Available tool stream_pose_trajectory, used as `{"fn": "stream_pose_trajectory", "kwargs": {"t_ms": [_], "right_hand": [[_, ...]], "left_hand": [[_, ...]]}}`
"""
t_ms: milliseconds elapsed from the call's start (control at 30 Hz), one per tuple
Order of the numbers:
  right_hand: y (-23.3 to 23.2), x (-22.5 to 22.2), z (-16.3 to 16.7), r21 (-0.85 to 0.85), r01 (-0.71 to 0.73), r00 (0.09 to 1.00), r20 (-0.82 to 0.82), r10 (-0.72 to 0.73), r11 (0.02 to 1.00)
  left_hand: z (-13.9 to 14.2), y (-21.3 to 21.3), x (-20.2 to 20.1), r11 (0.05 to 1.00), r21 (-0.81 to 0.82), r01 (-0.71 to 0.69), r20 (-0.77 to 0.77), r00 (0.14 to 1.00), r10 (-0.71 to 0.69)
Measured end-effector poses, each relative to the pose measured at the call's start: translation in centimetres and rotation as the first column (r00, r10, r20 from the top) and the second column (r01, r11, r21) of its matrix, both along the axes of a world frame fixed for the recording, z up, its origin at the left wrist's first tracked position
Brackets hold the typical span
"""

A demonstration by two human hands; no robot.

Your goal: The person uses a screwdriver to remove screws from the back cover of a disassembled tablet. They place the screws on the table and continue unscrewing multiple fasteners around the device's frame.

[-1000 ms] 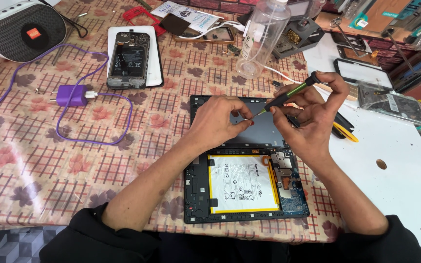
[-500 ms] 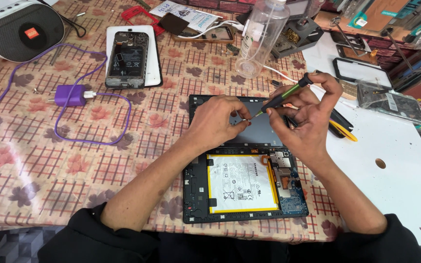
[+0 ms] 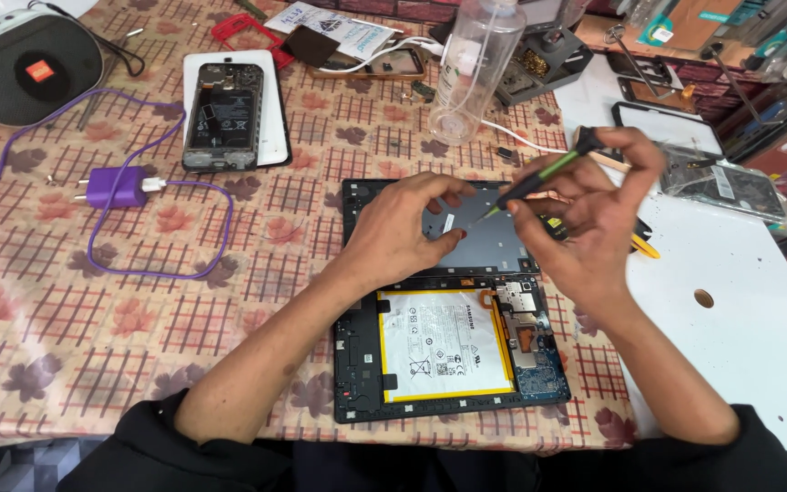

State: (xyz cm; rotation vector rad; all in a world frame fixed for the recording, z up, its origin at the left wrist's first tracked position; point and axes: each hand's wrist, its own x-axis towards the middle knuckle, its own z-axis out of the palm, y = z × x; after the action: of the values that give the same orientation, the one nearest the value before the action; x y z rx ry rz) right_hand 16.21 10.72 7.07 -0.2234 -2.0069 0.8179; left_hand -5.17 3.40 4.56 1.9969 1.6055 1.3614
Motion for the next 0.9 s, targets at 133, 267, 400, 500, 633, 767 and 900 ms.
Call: {"fn": "stream_pose_trajectory", "kwargs": {"t_ms": [133,267,400,500,633,767,900], "right_hand": [[-1.8,3.4,1.4,0.0,0.057,0.998,-0.003,-0.057,0.998],[-4.6,7.8,1.8,-0.072,0.192,0.979,0.084,-0.186,0.979],[-7.3,11.5,0.2,-0.121,0.252,0.964,0.113,-0.239,0.96],[-8.5,13.1,-1.8,-0.149,0.302,0.944,0.185,-0.273,0.942],[-9.2,14.3,-4.0,-0.205,0.317,0.939,0.201,-0.278,0.926],[-9.2,14.9,-5.0,-0.197,0.302,0.945,0.189,-0.267,0.933],[-9.2,14.9,-5.3,-0.181,0.329,0.935,0.203,-0.292,0.927]], "left_hand": [[0.1,-0.5,0.6,1.0,0.007,0.023,0.018,1.0,-0.023],[-0.7,-0.7,1.6,0.994,0.003,0.113,-0.07,0.991,-0.112],[-1.6,-1.2,3.3,0.946,-0.054,0.319,-0.234,0.917,-0.322],[-2.0,-1.8,4.1,0.905,-0.082,0.418,-0.286,0.86,-0.423],[-2.3,-2.1,3.9,0.894,-0.106,0.436,-0.304,0.842,-0.446],[-2.4,-1.8,3.6,0.887,-0.137,0.441,-0.28,0.842,-0.462],[-2.5,-1.7,3.6,0.891,-0.16,0.426,-0.292,0.841,-0.455]]}}
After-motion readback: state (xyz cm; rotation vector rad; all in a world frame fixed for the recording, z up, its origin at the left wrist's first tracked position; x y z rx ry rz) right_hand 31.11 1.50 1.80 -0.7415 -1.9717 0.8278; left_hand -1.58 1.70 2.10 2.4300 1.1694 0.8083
